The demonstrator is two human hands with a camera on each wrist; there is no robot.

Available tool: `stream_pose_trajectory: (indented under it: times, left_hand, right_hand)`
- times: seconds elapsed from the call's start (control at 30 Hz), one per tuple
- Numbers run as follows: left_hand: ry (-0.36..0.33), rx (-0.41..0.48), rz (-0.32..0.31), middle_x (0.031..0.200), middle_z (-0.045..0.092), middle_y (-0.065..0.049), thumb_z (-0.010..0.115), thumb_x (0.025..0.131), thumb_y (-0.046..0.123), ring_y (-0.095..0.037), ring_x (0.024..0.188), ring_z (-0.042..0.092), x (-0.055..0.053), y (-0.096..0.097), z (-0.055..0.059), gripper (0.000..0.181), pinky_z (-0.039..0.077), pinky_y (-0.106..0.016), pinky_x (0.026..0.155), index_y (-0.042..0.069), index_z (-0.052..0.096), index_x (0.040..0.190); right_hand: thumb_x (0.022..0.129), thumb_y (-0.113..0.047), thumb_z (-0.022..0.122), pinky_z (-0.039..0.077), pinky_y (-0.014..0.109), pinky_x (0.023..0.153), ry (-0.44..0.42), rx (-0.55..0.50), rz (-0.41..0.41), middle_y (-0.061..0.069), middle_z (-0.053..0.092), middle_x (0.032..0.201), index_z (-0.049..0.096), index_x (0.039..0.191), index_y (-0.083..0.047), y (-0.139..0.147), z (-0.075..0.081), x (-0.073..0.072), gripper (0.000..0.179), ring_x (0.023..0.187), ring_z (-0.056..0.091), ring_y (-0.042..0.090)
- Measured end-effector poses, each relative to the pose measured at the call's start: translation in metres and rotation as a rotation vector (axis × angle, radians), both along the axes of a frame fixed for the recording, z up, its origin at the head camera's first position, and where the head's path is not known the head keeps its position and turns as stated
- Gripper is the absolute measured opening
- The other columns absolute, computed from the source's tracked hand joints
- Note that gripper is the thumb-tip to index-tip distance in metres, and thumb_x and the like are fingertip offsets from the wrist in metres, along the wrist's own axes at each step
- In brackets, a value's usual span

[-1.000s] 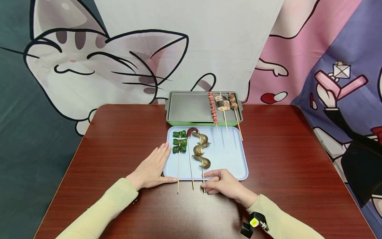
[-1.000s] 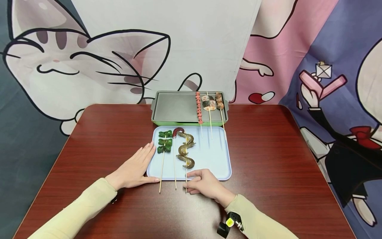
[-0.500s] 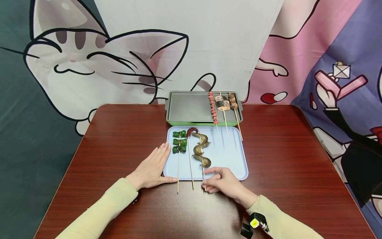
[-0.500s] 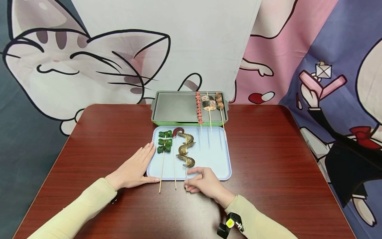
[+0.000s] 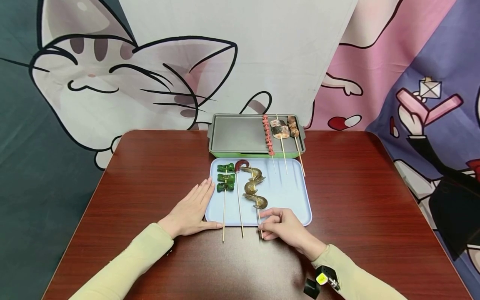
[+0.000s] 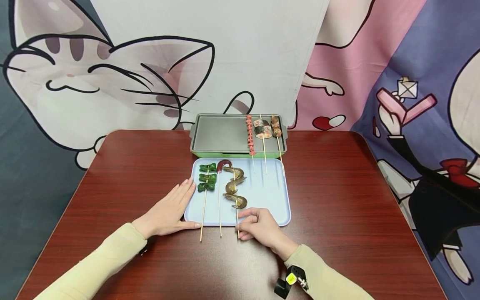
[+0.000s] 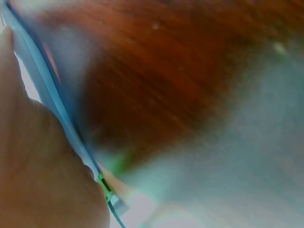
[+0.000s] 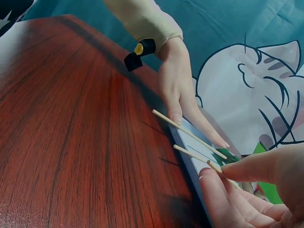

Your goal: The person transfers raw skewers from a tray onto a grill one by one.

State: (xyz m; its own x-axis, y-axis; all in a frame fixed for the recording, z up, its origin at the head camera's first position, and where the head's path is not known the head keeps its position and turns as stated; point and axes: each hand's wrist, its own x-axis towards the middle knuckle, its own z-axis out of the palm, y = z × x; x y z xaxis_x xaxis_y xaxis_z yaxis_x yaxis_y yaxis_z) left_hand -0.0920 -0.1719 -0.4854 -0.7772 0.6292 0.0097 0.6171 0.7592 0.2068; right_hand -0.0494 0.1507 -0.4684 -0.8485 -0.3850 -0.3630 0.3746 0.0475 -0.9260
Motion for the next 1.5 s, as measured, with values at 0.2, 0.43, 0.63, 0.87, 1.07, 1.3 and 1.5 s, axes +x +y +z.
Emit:
stream_pose_trajectory:
  times: [0.2, 0.43, 0.63, 0.87, 1.07, 1.3, 1.5]
  left_hand:
    - [-0.001, 0.016, 0.001, 0.164, 0.016, -0.028, 0.058, 0.089, 0.075, -0.039, 0.151, 0.018, 0.001, 0.001, 0.002, 0.114, 0.02, -0.05, 0.121, -0.012, 0.025, 0.155]
    - [-0.002, -0.012, 0.001, 0.164, 0.016, -0.028, 0.059, 0.089, 0.073, -0.039, 0.151, 0.018, 0.002, 0.002, 0.005, 0.113, 0.019, -0.049, 0.121, -0.012, 0.024, 0.156]
    - [-0.002, -0.013, 0.0, 0.164, 0.016, -0.028, 0.059, 0.089, 0.073, -0.039, 0.151, 0.018, 0.002, 0.002, 0.007, 0.113, 0.02, -0.049, 0.121, -0.012, 0.024, 0.155]
    - [-0.002, -0.015, 0.0, 0.164, 0.016, -0.028, 0.059, 0.088, 0.074, -0.039, 0.151, 0.017, 0.001, 0.002, 0.008, 0.114, 0.019, -0.049, 0.121, -0.012, 0.024, 0.156]
    - [0.001, -0.021, -0.004, 0.164, 0.016, -0.028, 0.058, 0.09, 0.073, -0.039, 0.151, 0.018, 0.001, 0.002, 0.006, 0.113, 0.02, -0.05, 0.121, -0.012, 0.024, 0.155]
    - [0.015, 0.002, -0.01, 0.164, 0.016, -0.028, 0.056, 0.089, 0.077, -0.039, 0.151, 0.017, -0.001, 0.0, -0.001, 0.115, 0.02, -0.049, 0.121, -0.012, 0.025, 0.155]
    - [0.026, -0.004, -0.001, 0.166, 0.012, -0.024, 0.046, 0.089, 0.082, -0.035, 0.153, 0.012, -0.003, -0.003, -0.012, 0.116, 0.016, -0.046, 0.122, -0.009, 0.022, 0.158]
  right_hand:
    - [0.09, 0.007, 0.067, 0.061, 0.031, 0.067, -0.009, -0.013, -0.007, 0.021, 0.073, 0.088, 0.053, 0.123, 0.021, 0.004, 0.0, -0.001, 0.038, 0.068, 0.07, 0.016]
    - [0.091, 0.008, 0.067, 0.061, 0.032, 0.07, -0.02, -0.023, -0.008, 0.023, 0.072, 0.091, 0.054, 0.123, 0.021, 0.006, -0.001, -0.001, 0.037, 0.07, 0.071, 0.017]
    - [0.091, 0.009, 0.066, 0.061, 0.033, 0.071, -0.029, -0.037, -0.007, 0.021, 0.072, 0.09, 0.053, 0.125, 0.022, 0.006, -0.001, -0.001, 0.039, 0.071, 0.071, 0.018]
    - [0.091, 0.009, 0.067, 0.061, 0.034, 0.072, -0.023, -0.033, -0.011, 0.023, 0.072, 0.093, 0.052, 0.125, 0.021, 0.007, 0.001, -0.001, 0.038, 0.072, 0.071, 0.019]
    - [0.091, 0.01, 0.066, 0.061, 0.035, 0.073, -0.001, -0.029, -0.006, 0.023, 0.072, 0.094, 0.052, 0.125, 0.022, 0.008, 0.004, 0.0, 0.039, 0.074, 0.072, 0.02]
    - [0.09, 0.009, 0.068, 0.061, 0.034, 0.071, 0.04, -0.018, 0.008, 0.025, 0.071, 0.095, 0.051, 0.127, 0.022, 0.009, 0.013, 0.0, 0.042, 0.075, 0.071, 0.02]
    - [0.091, 0.007, 0.068, 0.061, 0.033, 0.07, 0.07, -0.004, 0.029, 0.026, 0.07, 0.095, 0.052, 0.127, 0.021, 0.01, 0.021, 0.0, 0.043, 0.074, 0.071, 0.02]
